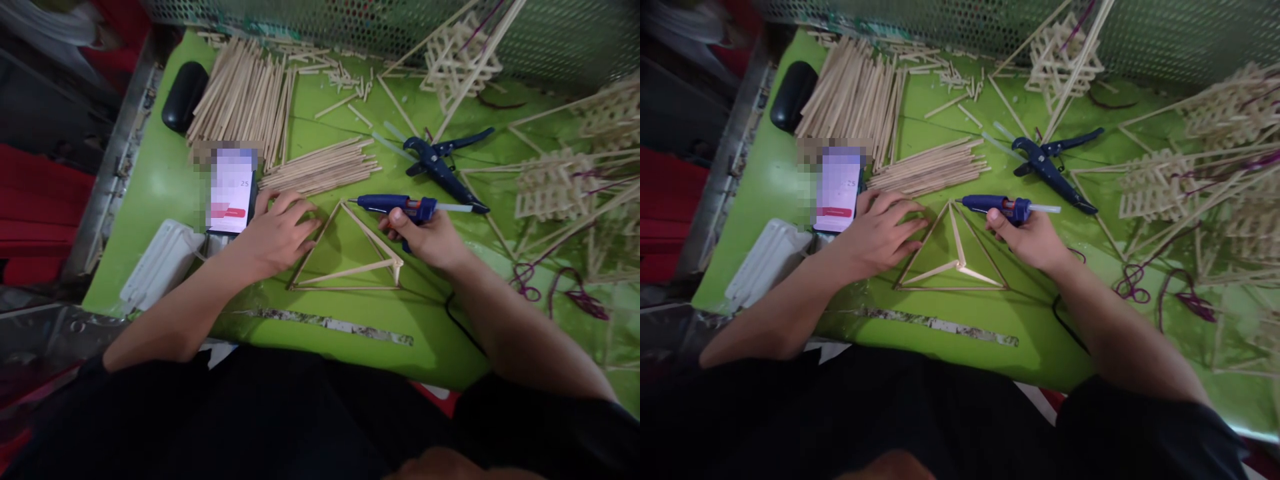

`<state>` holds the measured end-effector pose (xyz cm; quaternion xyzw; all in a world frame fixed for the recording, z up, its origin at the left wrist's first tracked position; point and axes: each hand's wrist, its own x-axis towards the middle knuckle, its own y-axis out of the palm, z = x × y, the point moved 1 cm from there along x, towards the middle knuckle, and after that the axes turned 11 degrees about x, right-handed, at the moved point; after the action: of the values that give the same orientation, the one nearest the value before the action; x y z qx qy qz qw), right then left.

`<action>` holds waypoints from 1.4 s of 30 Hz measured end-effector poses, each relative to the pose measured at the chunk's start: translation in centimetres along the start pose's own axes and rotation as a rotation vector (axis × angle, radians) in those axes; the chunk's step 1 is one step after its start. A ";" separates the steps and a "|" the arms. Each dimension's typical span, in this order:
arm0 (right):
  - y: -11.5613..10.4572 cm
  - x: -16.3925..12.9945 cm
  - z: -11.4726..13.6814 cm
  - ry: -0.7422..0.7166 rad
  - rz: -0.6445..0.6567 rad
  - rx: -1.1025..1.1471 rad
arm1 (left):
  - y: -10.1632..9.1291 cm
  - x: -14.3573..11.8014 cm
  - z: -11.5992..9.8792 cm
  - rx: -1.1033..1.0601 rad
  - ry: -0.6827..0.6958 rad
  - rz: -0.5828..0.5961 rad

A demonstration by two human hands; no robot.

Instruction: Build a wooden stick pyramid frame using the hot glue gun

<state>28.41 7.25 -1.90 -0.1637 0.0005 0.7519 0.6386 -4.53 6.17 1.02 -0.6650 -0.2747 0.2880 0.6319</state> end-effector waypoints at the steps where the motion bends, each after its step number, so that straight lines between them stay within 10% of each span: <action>1: -0.1 0.0 -0.2 0.000 0.005 -0.002 | 0.0 0.0 0.0 0.007 0.004 -0.004; 17: 0.0 0.3 -0.3 -0.001 0.005 -0.014 | -0.3 -0.1 0.1 0.022 0.026 -0.024; 26: 0.7 1.1 0.3 -0.040 -0.174 0.121 | 0.2 0.0 0.5 0.057 0.031 -0.016; 37: -4.5 -2.6 6.4 -0.154 -0.543 0.486 | 0.8 0.7 1.0 -0.053 0.013 -0.024; 42: -2.6 -5.6 4.8 -0.095 -0.586 0.567 | 0.3 0.7 0.3 -0.108 0.000 -0.211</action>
<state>30.50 3.40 4.58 0.0608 0.1316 0.5148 0.8450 -4.27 6.94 0.71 -0.6656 -0.3583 0.2044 0.6219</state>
